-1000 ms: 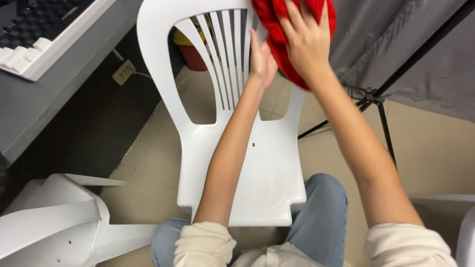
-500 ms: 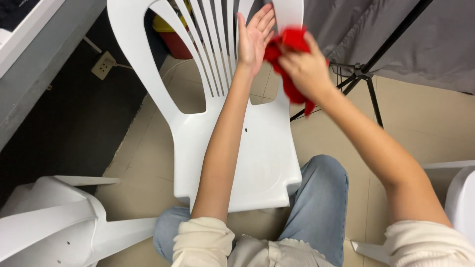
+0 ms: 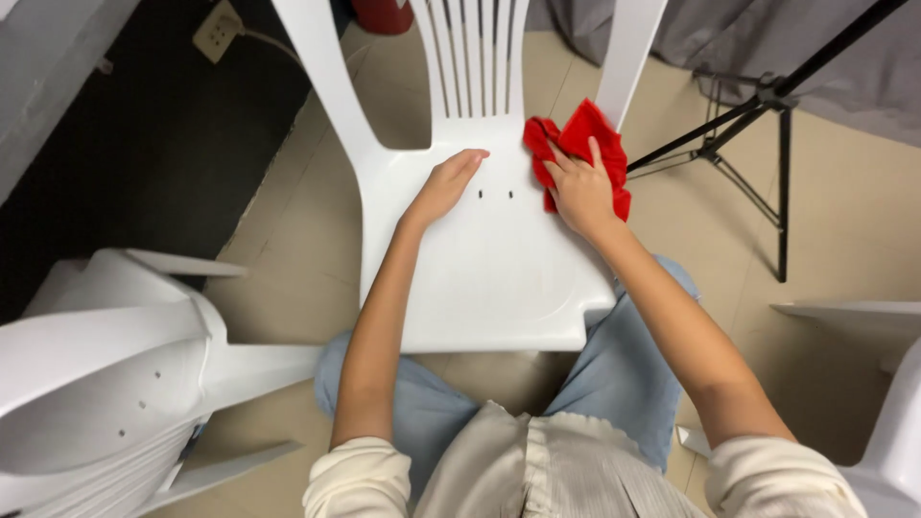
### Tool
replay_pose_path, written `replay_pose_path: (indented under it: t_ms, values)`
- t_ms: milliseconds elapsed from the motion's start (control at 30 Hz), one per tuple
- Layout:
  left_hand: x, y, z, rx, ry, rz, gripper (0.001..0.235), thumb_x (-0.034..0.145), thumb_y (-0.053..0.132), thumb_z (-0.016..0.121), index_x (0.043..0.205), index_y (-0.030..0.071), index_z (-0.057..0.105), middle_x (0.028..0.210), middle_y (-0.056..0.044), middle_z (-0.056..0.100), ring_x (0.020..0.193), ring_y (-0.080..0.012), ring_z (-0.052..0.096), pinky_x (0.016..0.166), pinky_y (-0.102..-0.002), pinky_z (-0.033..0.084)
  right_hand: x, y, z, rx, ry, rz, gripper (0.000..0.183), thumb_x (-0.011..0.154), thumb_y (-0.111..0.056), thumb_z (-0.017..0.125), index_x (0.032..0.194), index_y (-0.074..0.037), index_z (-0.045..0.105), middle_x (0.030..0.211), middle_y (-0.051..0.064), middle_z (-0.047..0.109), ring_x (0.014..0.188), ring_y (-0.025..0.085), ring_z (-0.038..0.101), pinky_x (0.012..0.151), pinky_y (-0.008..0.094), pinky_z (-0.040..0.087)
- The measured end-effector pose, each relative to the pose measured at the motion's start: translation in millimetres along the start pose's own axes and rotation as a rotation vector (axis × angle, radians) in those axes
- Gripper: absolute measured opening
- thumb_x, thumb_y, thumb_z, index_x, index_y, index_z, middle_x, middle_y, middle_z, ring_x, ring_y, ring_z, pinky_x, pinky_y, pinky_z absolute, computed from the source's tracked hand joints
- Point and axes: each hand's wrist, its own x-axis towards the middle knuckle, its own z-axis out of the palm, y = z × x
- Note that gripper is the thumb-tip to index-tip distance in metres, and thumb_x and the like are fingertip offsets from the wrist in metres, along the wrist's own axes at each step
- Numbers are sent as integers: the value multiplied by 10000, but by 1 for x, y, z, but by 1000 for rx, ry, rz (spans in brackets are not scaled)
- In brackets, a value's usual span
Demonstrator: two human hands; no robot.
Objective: The person wipes the seat and backrest of several white plastic chairs using a red cloth. They move from one chair to another, cleaning each surface thoroughly.
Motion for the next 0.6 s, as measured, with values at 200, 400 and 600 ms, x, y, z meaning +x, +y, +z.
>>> replay_pose_path:
  t_ms: [200, 400, 600]
  values:
    - [-79, 11, -19, 113, 77, -20, 449, 1075, 361, 499, 1359, 33, 613, 1377, -144, 663, 1291, -260, 617, 1100, -358, 456, 21, -120, 56, 460, -39, -101, 514, 950, -234, 628, 1426, -54, 551, 1546, 174, 500, 1388, 386, 522, 1099, 578, 365]
    - [-156, 35, -43, 232, 285, -57, 336, 1050, 259, 543, 1317, 69, 618, 1360, -128, 639, 1267, -286, 606, 1079, -372, 486, -10, -141, -39, 700, -418, -507, 703, 980, -377, 602, 1572, -87, 357, 1649, 220, 276, 1526, 392, 242, 1092, 642, 343]
    - [-197, 11, -24, 474, 437, 107, 403, 1028, 208, 614, 1375, 7, 581, 1572, -220, 449, 1497, -432, 349, 1202, -477, 311, 29, -13, -3, 223, -226, -282, 792, 795, -567, 686, 1490, -217, 540, 1600, 81, 417, 1551, 307, 222, 1136, 768, 54]
